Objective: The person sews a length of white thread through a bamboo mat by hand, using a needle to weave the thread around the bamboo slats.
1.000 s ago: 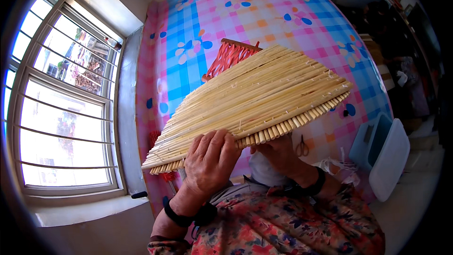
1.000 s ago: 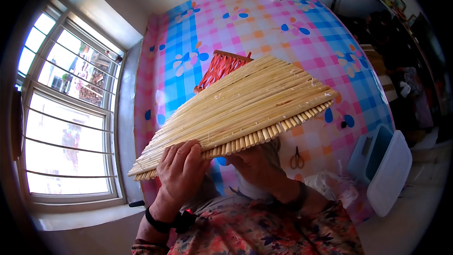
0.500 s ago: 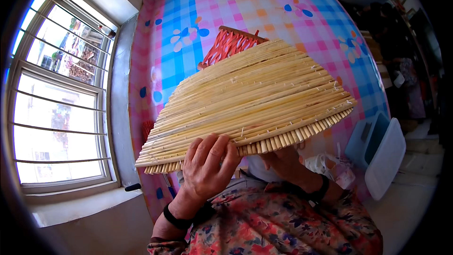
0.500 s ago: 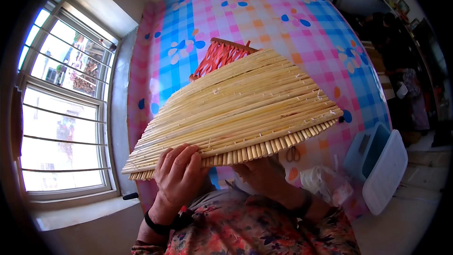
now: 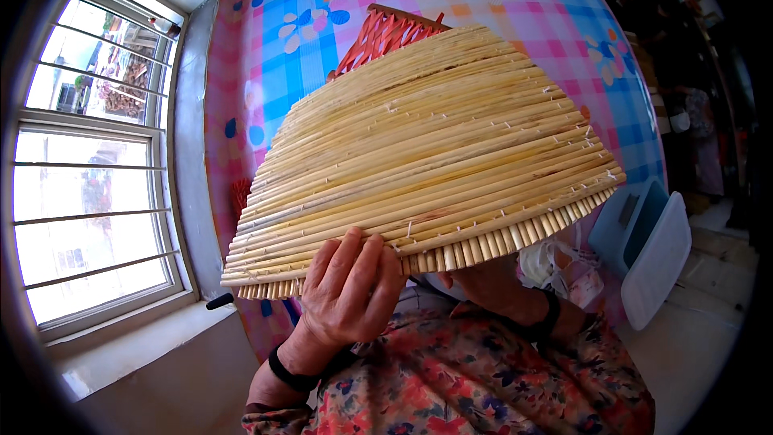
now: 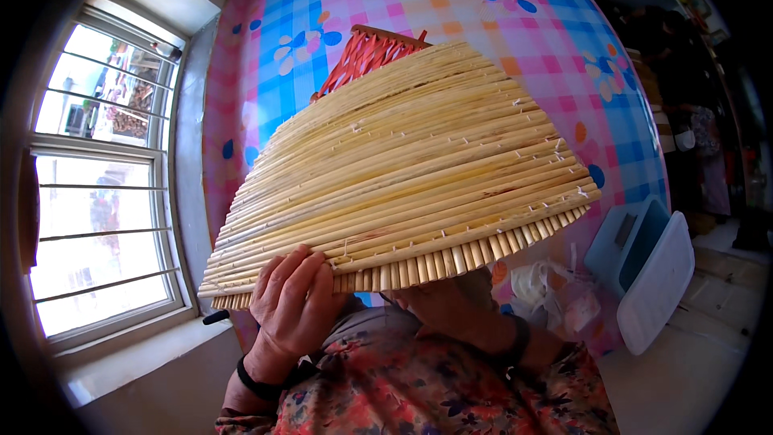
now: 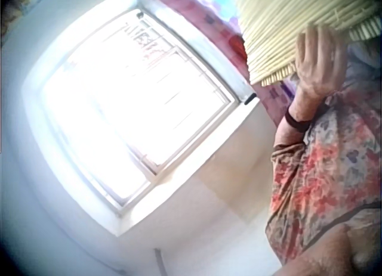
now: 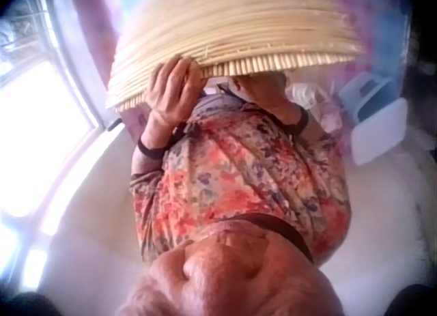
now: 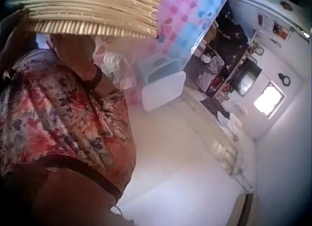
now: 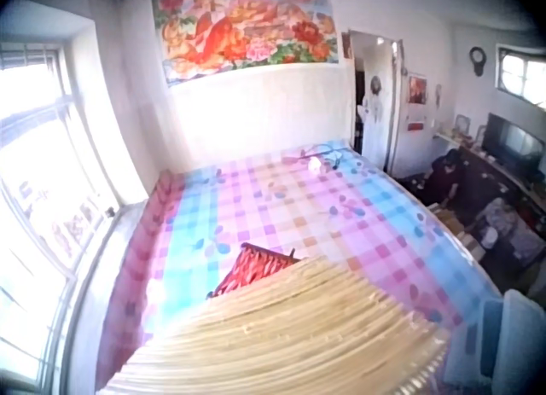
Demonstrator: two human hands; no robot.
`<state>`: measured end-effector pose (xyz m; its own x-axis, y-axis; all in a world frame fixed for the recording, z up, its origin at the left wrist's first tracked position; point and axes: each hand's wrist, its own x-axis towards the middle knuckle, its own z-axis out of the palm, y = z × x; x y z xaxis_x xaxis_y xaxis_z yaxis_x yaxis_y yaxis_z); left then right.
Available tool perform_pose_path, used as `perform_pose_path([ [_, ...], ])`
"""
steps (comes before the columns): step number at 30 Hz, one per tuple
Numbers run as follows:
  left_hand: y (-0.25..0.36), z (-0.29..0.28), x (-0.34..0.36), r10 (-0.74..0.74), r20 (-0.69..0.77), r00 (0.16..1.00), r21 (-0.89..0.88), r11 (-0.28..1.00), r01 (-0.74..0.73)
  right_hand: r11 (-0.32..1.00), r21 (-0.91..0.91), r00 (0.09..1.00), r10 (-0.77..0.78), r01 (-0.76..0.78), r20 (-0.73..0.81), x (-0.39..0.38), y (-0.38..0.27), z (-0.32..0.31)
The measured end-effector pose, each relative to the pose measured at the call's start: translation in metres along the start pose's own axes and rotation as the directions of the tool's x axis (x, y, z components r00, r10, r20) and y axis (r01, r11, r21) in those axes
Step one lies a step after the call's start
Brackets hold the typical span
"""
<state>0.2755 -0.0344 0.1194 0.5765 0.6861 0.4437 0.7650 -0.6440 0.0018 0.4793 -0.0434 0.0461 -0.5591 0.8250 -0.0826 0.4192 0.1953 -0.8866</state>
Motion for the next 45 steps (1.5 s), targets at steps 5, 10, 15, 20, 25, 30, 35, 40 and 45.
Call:
perform_pose_path([
  [5,-0.001,0.001,-0.001,0.001,0.02,1.0,-0.009,1.0,-0.001,0.715,-0.69,0.916,-0.344,0.112,-0.208,0.003,0.002,0.007],
  [10,-0.001,0.003,-0.003,-0.004,0.007,1.0,-0.021,1.0,0.004,0.733,-0.673,0.904,-0.352,0.104,-0.243,0.004,0.001,0.01],
  [15,-0.001,0.005,-0.003,-0.003,-0.001,1.0,-0.018,1.0,0.003,0.948,-0.304,0.933,-0.188,0.092,-0.306,0.009,-0.013,-0.001],
  [20,0.0,0.007,0.001,0.01,-0.043,0.999,-0.032,0.999,-0.011,0.983,0.184,0.977,0.049,-0.01,-0.208,0.013,-0.023,-0.008],
  [25,-0.001,0.012,-0.005,0.001,-0.028,1.0,-0.039,0.999,-0.002,0.839,0.533,0.982,0.175,-0.107,-0.078,0.018,-0.005,0.003],
  [30,-0.005,0.024,-0.01,0.024,-0.071,0.997,-0.034,0.999,-0.027,0.852,0.523,0.997,0.029,0.013,-0.072,0.016,0.02,0.01],
  [35,-0.008,0.037,-0.024,-0.019,-0.044,0.999,-0.064,0.998,0.016,0.492,0.842,0.96,0.262,-0.222,0.1,0.009,0.029,0.012],
  [40,-0.011,0.046,-0.043,-0.064,-0.07,0.996,-0.076,0.995,0.059,0.996,-0.077,0.997,0.043,-0.049,-0.067,-0.021,0.003,-0.008],
  [45,-0.015,0.05,-0.057,-0.1,-0.066,0.993,-0.117,0.989,0.092,0.944,-0.315,0.994,-0.077,0.097,0.076,-0.027,-0.028,-0.018],
])
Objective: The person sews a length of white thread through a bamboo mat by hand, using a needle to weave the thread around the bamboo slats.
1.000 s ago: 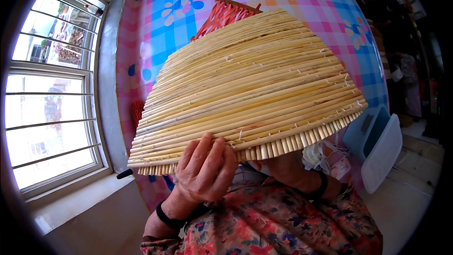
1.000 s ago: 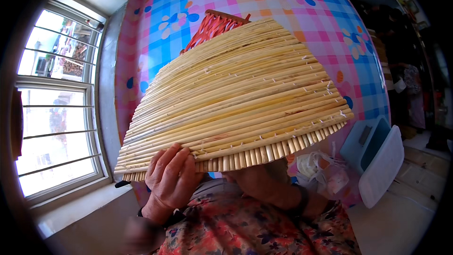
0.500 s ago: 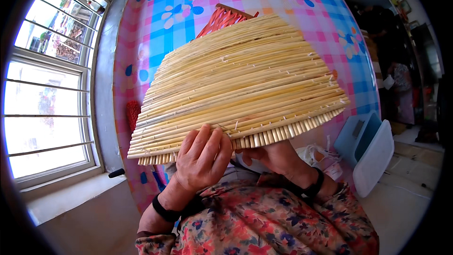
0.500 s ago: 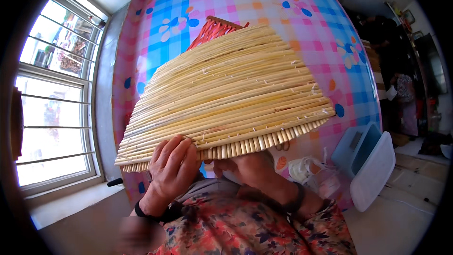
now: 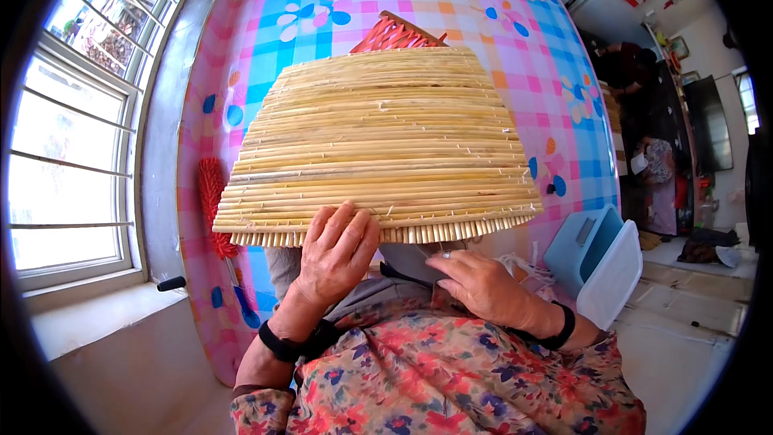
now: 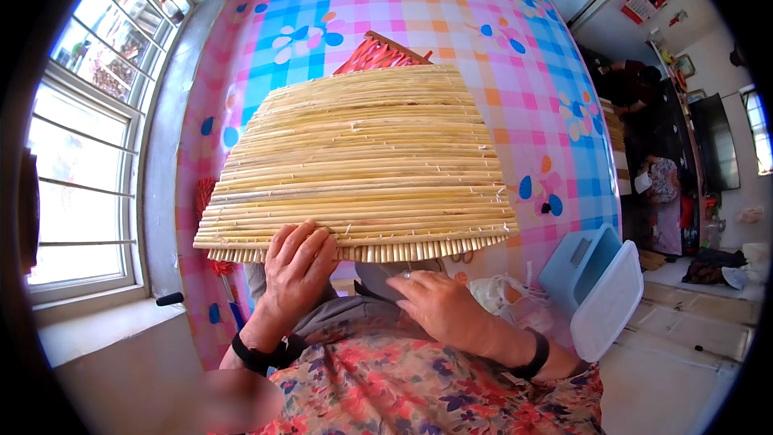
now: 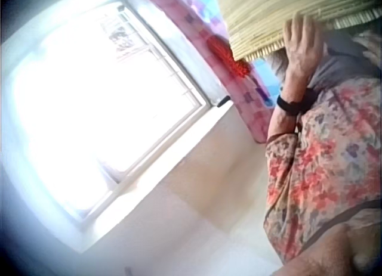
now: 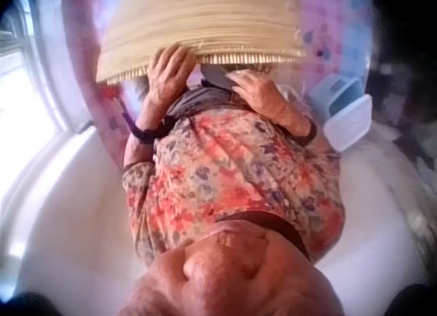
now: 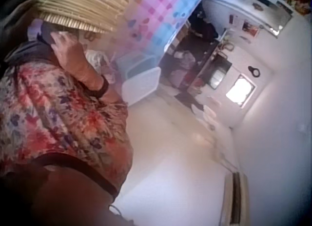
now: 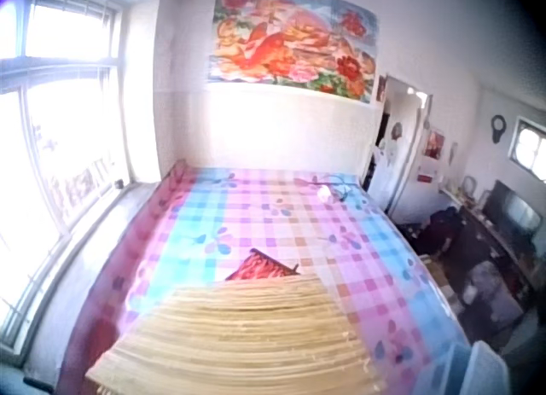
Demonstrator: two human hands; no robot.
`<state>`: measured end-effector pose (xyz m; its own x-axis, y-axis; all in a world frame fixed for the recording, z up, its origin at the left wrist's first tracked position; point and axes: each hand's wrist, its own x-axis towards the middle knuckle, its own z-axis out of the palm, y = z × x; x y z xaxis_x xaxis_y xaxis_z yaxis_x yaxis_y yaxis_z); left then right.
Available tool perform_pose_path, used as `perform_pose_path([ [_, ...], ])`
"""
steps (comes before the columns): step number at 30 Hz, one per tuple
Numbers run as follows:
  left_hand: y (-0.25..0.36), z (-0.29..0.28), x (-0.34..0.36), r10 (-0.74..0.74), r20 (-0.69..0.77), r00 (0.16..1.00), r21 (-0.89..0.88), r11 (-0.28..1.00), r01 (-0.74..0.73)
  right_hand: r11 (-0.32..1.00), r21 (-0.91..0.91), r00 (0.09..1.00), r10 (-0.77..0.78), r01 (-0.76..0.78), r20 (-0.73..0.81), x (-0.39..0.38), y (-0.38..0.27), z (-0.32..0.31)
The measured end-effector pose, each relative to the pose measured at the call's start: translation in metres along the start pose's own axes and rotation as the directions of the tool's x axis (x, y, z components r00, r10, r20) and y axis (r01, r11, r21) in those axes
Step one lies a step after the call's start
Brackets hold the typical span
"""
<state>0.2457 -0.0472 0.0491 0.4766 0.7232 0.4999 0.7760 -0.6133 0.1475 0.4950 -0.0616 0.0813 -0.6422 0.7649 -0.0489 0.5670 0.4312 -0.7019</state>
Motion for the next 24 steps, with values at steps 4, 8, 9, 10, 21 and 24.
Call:
perform_pose_path([
  [4,-0.005,0.003,-0.01,-0.016,-0.013,1.0,-0.011,1.0,0.016,0.991,-0.074,0.991,-0.118,0.113,-0.068,0.025,-0.017,-0.016],
  [8,-0.01,0.003,-0.016,0.01,-0.013,1.0,-0.014,1.0,-0.01,0.968,-0.054,0.959,-0.249,0.244,-0.136,0.095,-0.008,-0.008],
  [9,-0.011,0.006,-0.017,0.029,-0.024,0.999,-0.016,0.999,-0.029,0.965,-0.055,0.959,-0.261,0.256,-0.113,0.106,-0.002,0.001],
  [10,-0.012,0.009,-0.02,0.038,-0.03,0.999,-0.017,0.999,-0.038,0.961,-0.048,0.958,-0.274,0.271,-0.081,0.115,0.004,0.011],
  [21,-0.02,0.017,-0.036,0.05,-0.086,0.995,-0.027,0.998,-0.052,0.905,0.059,0.906,-0.419,0.422,-0.064,0.132,0.012,0.029],
  [24,-0.026,0.014,-0.032,0.065,-0.109,0.992,-0.028,0.997,-0.069,0.919,0.176,0.935,-0.341,0.353,-0.093,0.132,0.0,0.022],
])
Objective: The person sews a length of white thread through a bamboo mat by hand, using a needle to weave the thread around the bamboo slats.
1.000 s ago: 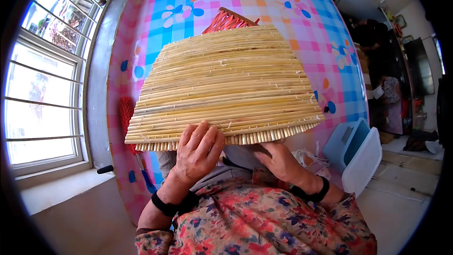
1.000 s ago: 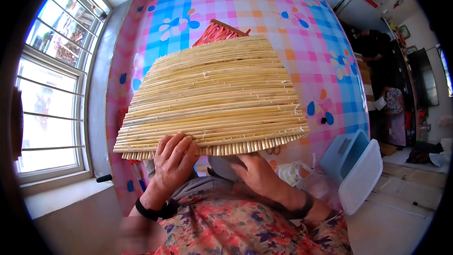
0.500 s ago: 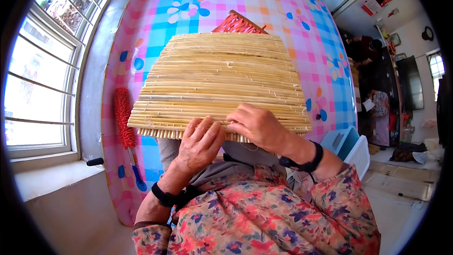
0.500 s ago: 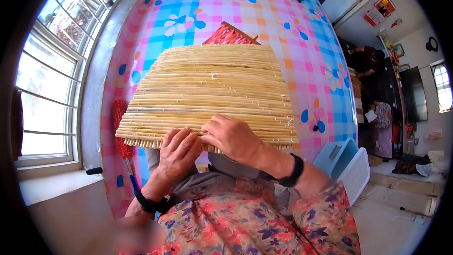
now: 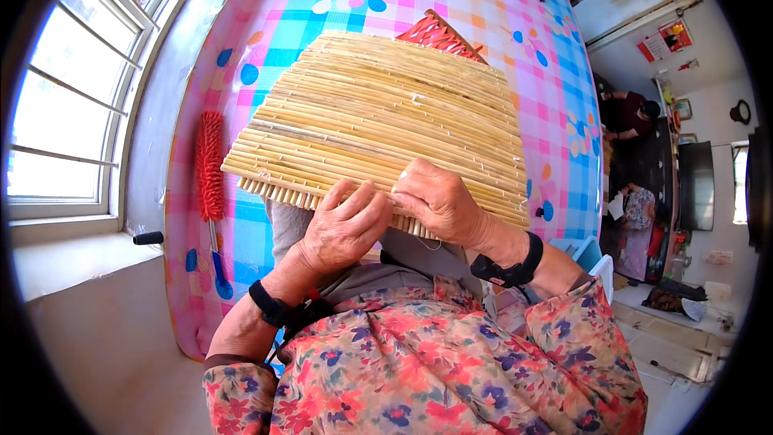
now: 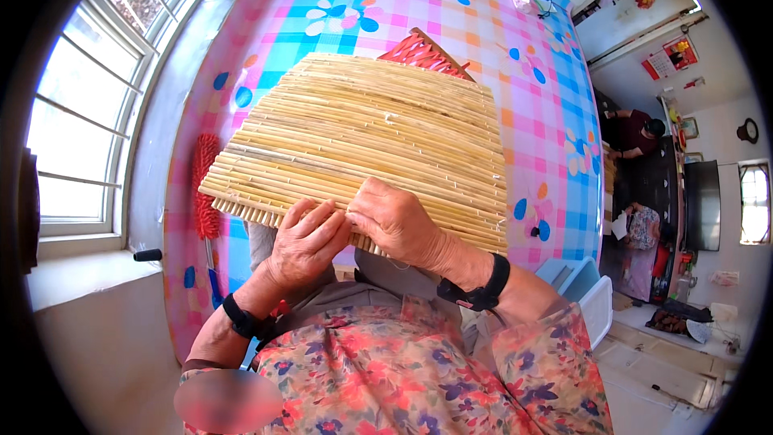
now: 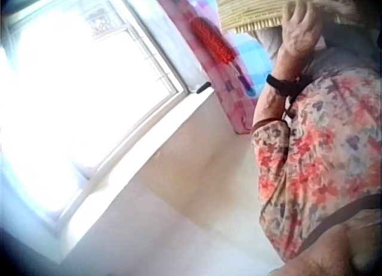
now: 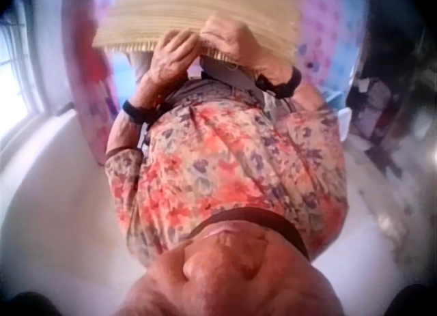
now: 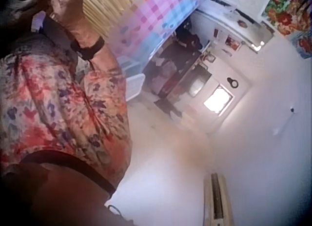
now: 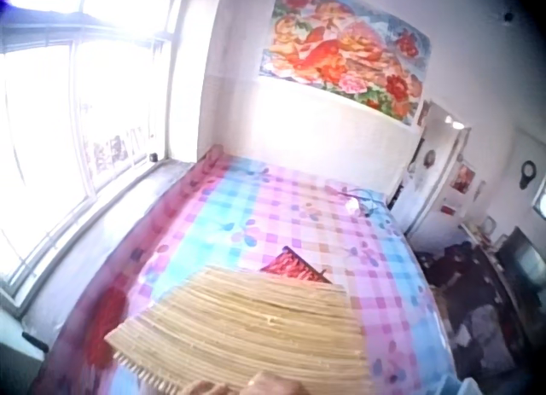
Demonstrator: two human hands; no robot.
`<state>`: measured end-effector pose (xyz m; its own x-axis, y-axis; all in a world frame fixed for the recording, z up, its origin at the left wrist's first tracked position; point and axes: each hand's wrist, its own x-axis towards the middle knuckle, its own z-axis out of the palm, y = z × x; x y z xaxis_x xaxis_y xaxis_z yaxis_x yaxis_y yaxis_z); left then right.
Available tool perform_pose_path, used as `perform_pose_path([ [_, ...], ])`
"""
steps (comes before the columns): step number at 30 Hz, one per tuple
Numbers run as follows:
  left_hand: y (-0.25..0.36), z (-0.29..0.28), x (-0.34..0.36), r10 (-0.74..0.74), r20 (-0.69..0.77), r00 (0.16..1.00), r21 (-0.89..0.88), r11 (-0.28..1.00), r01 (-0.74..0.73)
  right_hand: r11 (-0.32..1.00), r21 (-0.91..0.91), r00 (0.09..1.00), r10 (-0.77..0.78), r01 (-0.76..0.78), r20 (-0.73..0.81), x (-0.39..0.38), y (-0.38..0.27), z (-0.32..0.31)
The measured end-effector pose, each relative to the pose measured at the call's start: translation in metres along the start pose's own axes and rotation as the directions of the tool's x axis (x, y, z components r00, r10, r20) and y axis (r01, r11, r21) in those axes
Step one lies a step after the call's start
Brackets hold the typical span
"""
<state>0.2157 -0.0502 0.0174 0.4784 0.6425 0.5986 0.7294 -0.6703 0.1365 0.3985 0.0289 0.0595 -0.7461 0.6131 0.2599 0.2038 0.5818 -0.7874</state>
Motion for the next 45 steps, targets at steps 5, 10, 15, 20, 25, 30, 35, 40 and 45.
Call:
perform_pose_path([
  [5,-0.003,-0.001,0.006,-0.003,-0.035,0.999,-0.014,1.0,0.003,1.0,-0.008,0.999,0.009,-0.009,-0.034,0.005,0.0,-0.004],
  [10,0.004,0.003,-0.005,0.017,0.056,0.998,-0.009,1.0,-0.017,0.965,0.248,0.987,0.112,-0.08,-0.118,0.044,-0.025,-0.035],
  [15,-0.002,-0.005,0.008,0.003,0.108,0.994,-0.06,0.998,0.004,0.376,0.879,0.912,0.386,-0.292,0.137,0.034,-0.02,-0.045],
  [20,0.002,-0.005,0.001,0.003,0.185,0.983,-0.045,0.999,0.006,0.532,0.784,0.922,0.364,-0.32,0.13,0.047,-0.039,-0.066],
  [25,0.0,-0.001,-0.006,-0.003,0.213,0.977,-0.035,0.999,0.01,0.955,0.294,0.932,0.067,0.043,-0.357,0.078,-0.073,-0.165],
  [30,-0.002,0.002,-0.006,-0.024,0.209,0.978,-0.044,0.998,0.034,0.976,-0.218,0.873,-0.087,-0.022,-0.479,0.069,-0.034,-0.142],
  [35,0.0,-0.001,-0.005,-0.085,0.25,0.965,-0.071,0.992,0.105,0.958,-0.146,0.935,0.275,-0.247,0.224,0.021,-0.006,-0.046],
  [40,0.003,-0.006,-0.006,-0.12,0.237,0.964,-0.089,0.986,0.144,0.939,-0.335,0.966,0.157,-0.082,0.204,-0.006,0.03,-0.004],
  [45,0.002,-0.009,-0.009,-0.132,0.245,0.96,-0.117,0.979,0.164,0.949,-0.268,0.946,0.228,-0.164,0.23,-0.008,0.032,-0.007],
])
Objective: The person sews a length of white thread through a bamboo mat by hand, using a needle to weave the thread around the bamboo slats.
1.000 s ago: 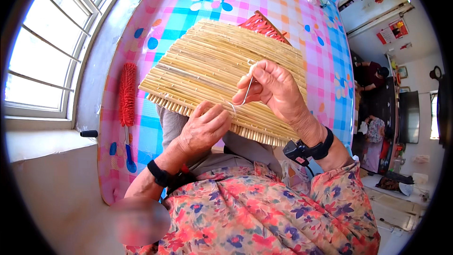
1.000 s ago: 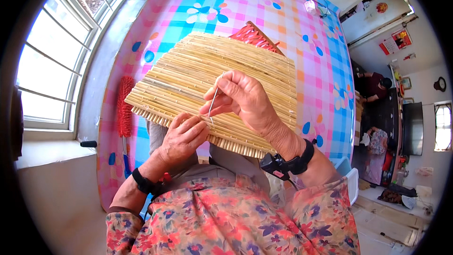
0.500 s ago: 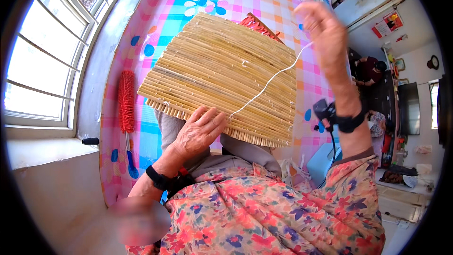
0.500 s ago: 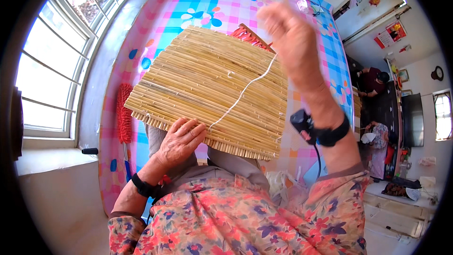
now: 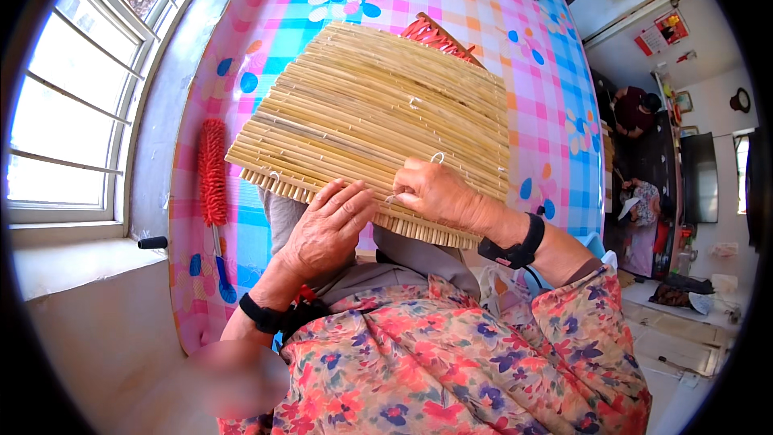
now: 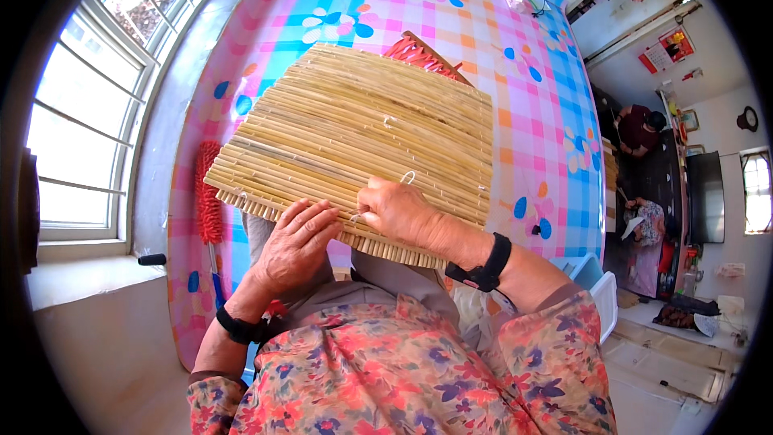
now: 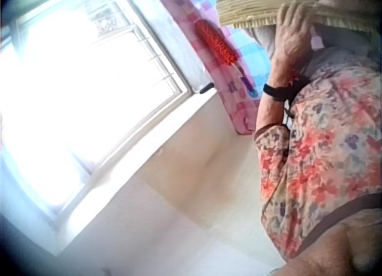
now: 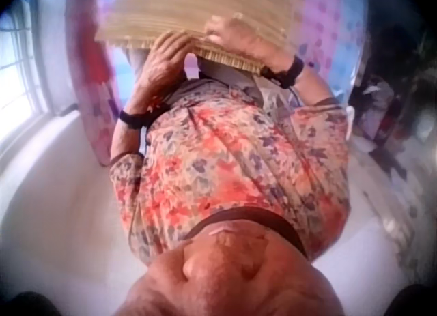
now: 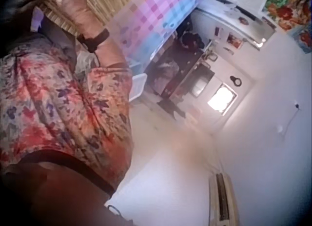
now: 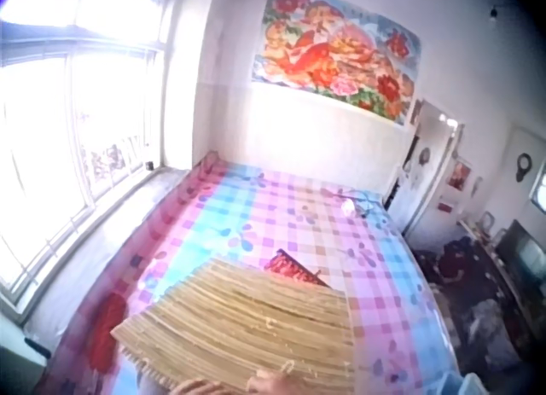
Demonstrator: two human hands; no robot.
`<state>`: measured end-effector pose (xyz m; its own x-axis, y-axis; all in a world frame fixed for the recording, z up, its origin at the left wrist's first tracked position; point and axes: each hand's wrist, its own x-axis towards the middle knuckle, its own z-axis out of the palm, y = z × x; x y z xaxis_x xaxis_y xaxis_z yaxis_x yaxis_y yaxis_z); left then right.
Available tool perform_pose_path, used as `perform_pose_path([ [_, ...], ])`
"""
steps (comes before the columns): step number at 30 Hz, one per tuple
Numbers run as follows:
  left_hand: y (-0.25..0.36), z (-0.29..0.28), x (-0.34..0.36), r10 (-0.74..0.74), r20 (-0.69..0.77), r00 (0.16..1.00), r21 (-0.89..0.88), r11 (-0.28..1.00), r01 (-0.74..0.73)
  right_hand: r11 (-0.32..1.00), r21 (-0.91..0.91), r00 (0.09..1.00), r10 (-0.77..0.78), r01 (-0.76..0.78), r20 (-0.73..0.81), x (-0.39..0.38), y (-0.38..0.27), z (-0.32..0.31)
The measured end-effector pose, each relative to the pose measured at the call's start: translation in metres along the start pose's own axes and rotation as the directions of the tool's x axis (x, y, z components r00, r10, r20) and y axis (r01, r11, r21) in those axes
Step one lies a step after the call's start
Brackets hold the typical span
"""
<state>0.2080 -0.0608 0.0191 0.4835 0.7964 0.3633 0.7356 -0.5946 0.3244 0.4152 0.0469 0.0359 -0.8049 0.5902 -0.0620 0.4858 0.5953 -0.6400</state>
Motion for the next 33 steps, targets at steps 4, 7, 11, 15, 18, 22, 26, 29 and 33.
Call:
perform_pose_path([
  [4,0.002,-0.002,0.002,-0.021,0.016,1.0,-0.01,1.0,0.021,0.935,0.293,0.98,0.184,-0.197,0.072,0.002,0.002,-0.007],
  [7,0.001,-0.002,0.001,-0.031,0.025,0.999,-0.01,0.999,0.031,0.833,0.445,0.944,0.278,-0.33,0.18,0.002,0.002,-0.01],
  [11,0.003,-0.005,0.005,-0.021,0.034,0.999,0.015,1.0,0.021,0.91,0.326,0.962,0.208,-0.257,0.179,-0.003,0.003,-0.018],
  [15,0.007,-0.006,0.007,-0.026,0.056,0.998,0.052,0.998,0.023,0.932,0.199,0.92,0.23,-0.302,0.316,-0.004,-0.004,-0.031],
  [18,0.009,-0.005,0.009,-0.027,0.086,0.996,0.082,0.996,0.02,0.843,0.441,0.945,0.22,-0.309,0.241,-0.003,0.001,-0.035],
  [22,0.012,-0.002,0.01,-0.052,0.115,0.992,0.095,0.995,0.041,0.525,0.836,0.981,0.179,-0.159,0.073,0.016,-0.006,-0.026],
  [26,0.019,-0.001,0.014,-0.071,0.109,0.992,0.071,0.995,0.064,0.216,0.963,0.97,0.215,-0.16,0.113,0.02,-0.028,-0.013],
  [29,0.017,0.004,0.01,-0.102,0.094,0.99,0.068,0.993,0.096,0.098,0.98,0.964,0.221,-0.171,0.146,0.023,-0.037,-0.011],
  [33,0.016,0.009,0.006,-0.095,0.052,0.994,0.077,0.993,0.091,0.284,0.93,0.947,0.285,-0.234,0.152,0.019,-0.05,-0.007],
])
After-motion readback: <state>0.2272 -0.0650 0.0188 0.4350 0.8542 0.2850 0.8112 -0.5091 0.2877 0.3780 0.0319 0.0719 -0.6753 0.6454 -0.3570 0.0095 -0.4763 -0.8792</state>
